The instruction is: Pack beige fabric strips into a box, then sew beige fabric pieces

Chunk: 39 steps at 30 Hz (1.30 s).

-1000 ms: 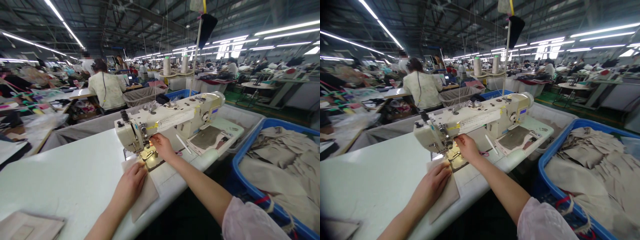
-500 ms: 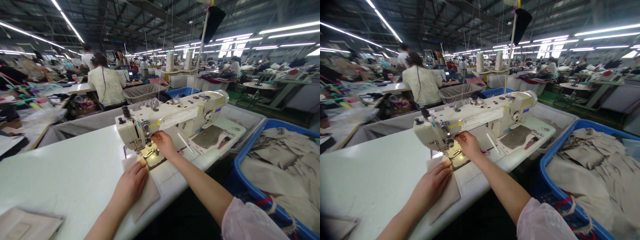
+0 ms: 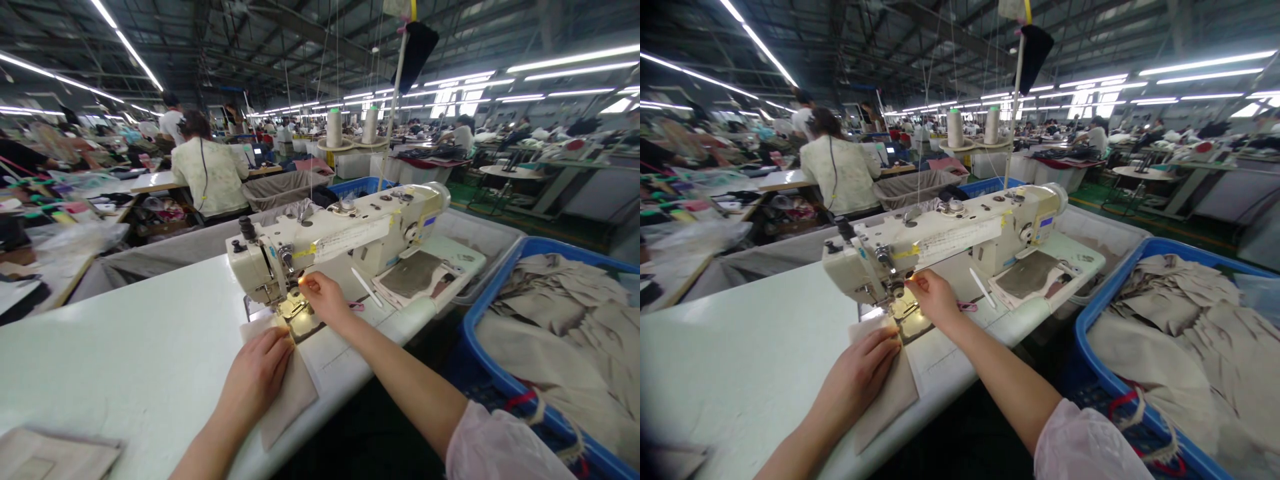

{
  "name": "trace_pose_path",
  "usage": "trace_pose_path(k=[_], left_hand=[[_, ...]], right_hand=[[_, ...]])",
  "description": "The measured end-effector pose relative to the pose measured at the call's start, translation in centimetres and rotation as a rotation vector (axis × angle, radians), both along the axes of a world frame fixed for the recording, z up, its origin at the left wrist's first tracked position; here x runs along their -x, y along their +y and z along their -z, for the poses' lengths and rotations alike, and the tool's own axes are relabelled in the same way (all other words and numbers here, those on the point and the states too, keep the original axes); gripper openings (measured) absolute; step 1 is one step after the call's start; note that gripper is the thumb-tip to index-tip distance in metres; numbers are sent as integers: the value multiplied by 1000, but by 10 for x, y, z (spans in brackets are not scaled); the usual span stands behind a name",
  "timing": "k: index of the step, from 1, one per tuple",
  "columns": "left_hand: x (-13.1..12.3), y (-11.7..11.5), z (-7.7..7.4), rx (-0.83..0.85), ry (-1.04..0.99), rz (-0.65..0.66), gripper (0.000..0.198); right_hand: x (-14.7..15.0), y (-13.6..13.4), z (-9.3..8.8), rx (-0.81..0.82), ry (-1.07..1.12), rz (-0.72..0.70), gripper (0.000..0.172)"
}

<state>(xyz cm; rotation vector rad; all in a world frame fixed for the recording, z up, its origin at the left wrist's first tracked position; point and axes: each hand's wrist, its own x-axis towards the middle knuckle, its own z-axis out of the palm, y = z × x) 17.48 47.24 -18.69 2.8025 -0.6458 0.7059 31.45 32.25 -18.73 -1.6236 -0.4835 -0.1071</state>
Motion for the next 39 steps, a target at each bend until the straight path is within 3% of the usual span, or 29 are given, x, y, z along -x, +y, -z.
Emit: trace_pose_path(k=[5, 10, 13, 16, 21, 24, 28, 32, 39], left_hand=[[4, -1, -11, 250, 15, -57, 27], [4, -2, -27, 769, 241, -188, 31], [1, -2, -38, 1058, 384, -290, 36], [-2, -2, -47, 1210, 357, -362, 40], [0, -4, -49, 1293, 362, -447, 47], [2, -7, -44, 1350, 408, -443, 49], [1, -10, -46, 1420, 321, -430, 46], [-3, -12, -52, 1440, 297, -409, 43], [-5, -11, -50, 1447, 287, -407, 42]], right_hand=[[26, -23, -5, 456, -202, 13, 8], [41, -70, -16, 961, -395, 205, 9], [36, -90, -14, 1108, -400, 144, 15], [28, -98, -9, 1129, -463, 66, 18], [31, -92, -10, 924, -415, 90, 15], [38, -77, -15, 875, -433, 0, 19], [40, -48, -20, 901, -515, -81, 31], [30, -25, -19, 906, -458, -72, 24], [16, -17, -12, 878, -447, -121, 24]])
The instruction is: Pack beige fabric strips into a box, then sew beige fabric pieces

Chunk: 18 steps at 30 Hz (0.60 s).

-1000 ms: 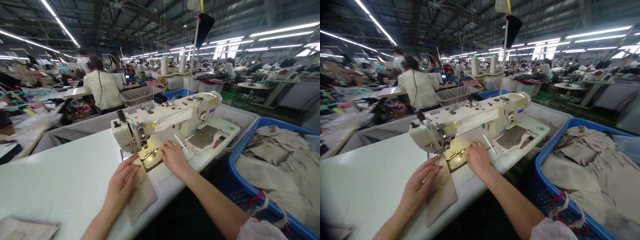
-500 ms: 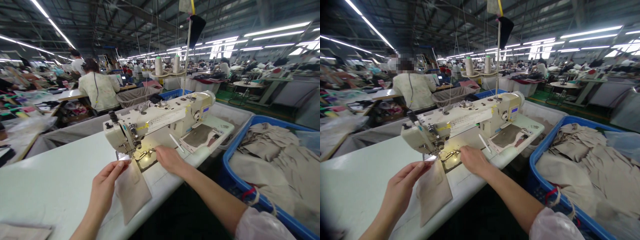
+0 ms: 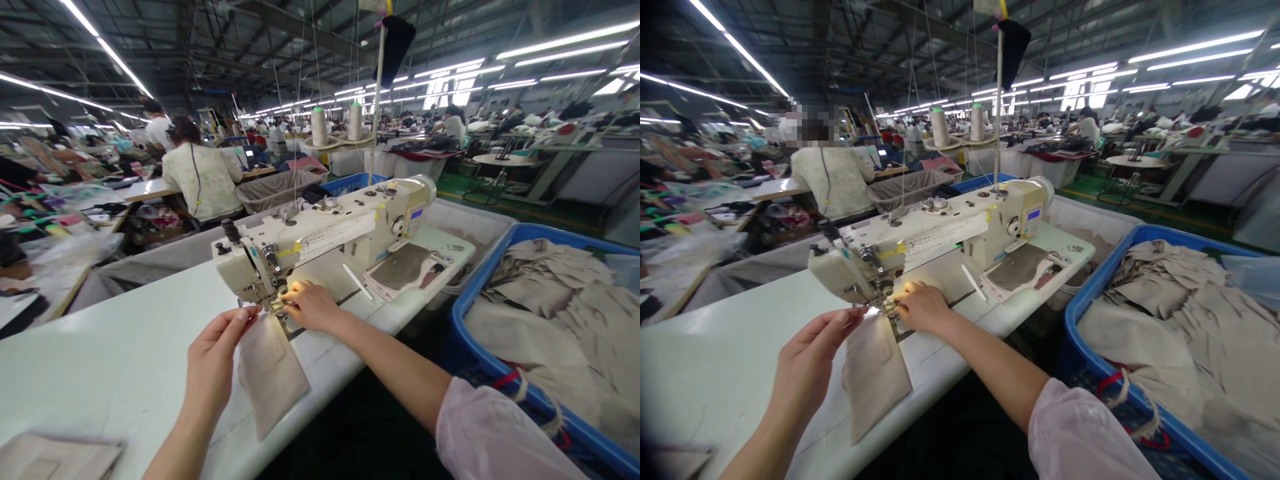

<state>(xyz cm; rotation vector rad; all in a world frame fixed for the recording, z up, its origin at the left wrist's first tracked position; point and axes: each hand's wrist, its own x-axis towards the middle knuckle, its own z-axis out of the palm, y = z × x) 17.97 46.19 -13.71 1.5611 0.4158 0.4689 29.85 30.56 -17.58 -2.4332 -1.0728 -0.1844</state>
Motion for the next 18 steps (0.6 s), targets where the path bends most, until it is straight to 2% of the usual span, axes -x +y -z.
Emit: trace_pose_path(k=[6, 11, 18], left_hand=[[1, -1, -3, -44, 35, -6, 46], [0, -4, -5, -23, 35, -5, 46], [-1, -4, -5, -20, 25, -1, 45]], right_hand=[[-12, -2, -4, 27, -2, -88, 23], [-30, -1, -10, 101, -53, -214, 22], [-43, 5, -10, 139, -103, -304, 20]])
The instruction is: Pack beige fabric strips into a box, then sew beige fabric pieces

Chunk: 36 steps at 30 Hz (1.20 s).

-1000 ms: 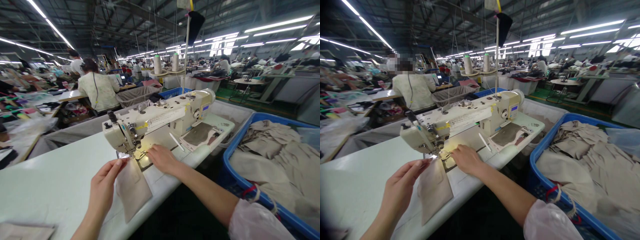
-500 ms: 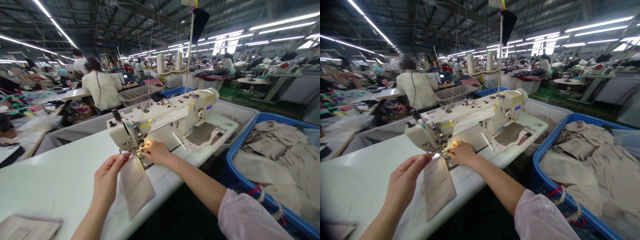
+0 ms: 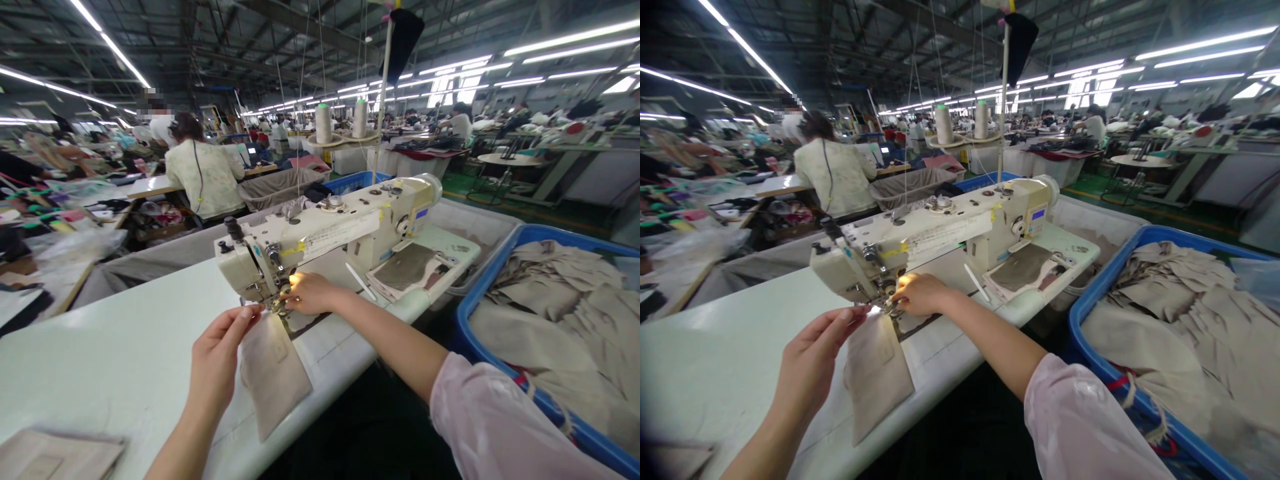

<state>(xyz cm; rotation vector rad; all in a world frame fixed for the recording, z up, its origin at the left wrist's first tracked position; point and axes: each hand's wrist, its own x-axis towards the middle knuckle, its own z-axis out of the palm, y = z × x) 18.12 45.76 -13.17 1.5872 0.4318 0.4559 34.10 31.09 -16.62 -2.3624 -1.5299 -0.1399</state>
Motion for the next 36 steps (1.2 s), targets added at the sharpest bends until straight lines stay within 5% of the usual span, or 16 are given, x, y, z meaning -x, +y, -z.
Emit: trace_pose_path(k=[10, 14, 16, 18, 21, 23, 29, 36], left_hand=[[5, 4, 4, -27, 21, 20, 45], [22, 24, -12, -177, 57, -26, 44], [32, 44, -22, -392, 115, -104, 40], [40, 65, -26, -802, 227, -164, 40], [50, 83, -14, -1428, 416, -157, 45], [54, 83, 4, -1601, 400, -114, 43], [42, 46, 43, -1448, -134, 355, 40], [31, 18, 61, -1490, -74, 527, 49]], right_hand=[[4, -4, -5, -3, -10, 5, 20], [13, -28, -9, -7, 18, 262, 20], [22, -41, -8, -35, -13, 411, 26], [36, -52, -5, -111, -50, 441, 38], [68, -60, 6, -270, -37, 272, 31], [95, -63, 15, -358, 14, 140, 18], [155, -72, 38, -540, 134, 47, 14], [170, -77, 45, -510, 96, 28, 15]])
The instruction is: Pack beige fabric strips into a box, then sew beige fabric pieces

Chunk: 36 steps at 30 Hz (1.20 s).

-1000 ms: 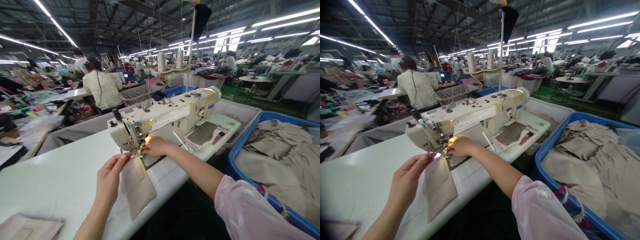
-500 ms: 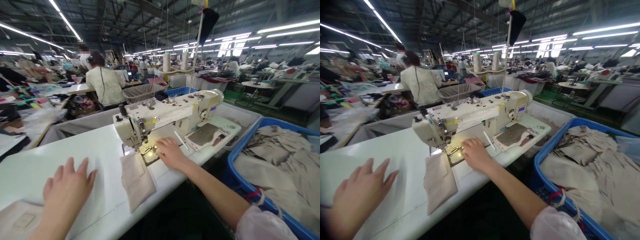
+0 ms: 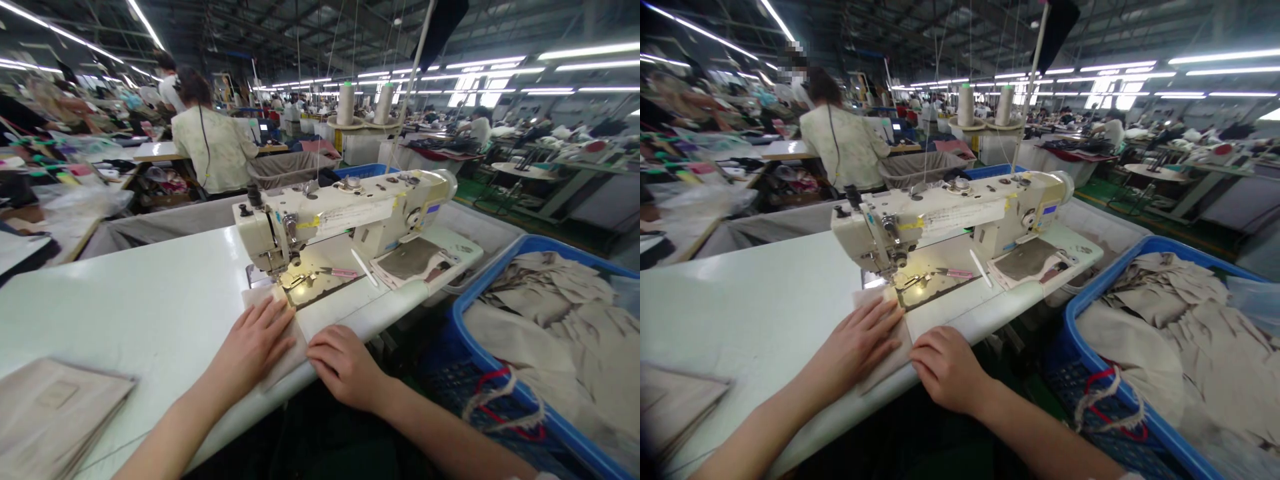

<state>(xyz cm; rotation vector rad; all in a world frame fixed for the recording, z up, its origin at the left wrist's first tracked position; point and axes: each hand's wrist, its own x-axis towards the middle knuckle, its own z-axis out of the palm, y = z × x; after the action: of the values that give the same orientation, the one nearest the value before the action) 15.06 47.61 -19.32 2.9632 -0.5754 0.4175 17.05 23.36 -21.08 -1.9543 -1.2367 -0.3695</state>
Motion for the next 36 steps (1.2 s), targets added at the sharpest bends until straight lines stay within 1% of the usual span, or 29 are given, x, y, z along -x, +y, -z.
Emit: trace_pose_path(k=[3, 6, 11, 17, 23, 36], left_hand=[[5, 2, 11, -20, 16, -20, 53], [9, 4, 16, -19, 14, -29, 54], [9, 4, 11, 14, -7, -15, 54], [8, 4, 6, 12, -46, 19, 54], [6, 4, 5, 75, -31, 30, 53], [0, 7, 0, 38, 5, 24, 54]], right_hand=[[0, -2, 0, 85, -60, -22, 18], [-1, -4, -2, 137, -108, -37, 20], [-2, -3, -4, 138, -159, -86, 20], [-3, 0, -6, 120, -175, -90, 21], [-6, 0, -5, 114, -171, -99, 23], [-10, 3, -5, 115, -147, -98, 19]])
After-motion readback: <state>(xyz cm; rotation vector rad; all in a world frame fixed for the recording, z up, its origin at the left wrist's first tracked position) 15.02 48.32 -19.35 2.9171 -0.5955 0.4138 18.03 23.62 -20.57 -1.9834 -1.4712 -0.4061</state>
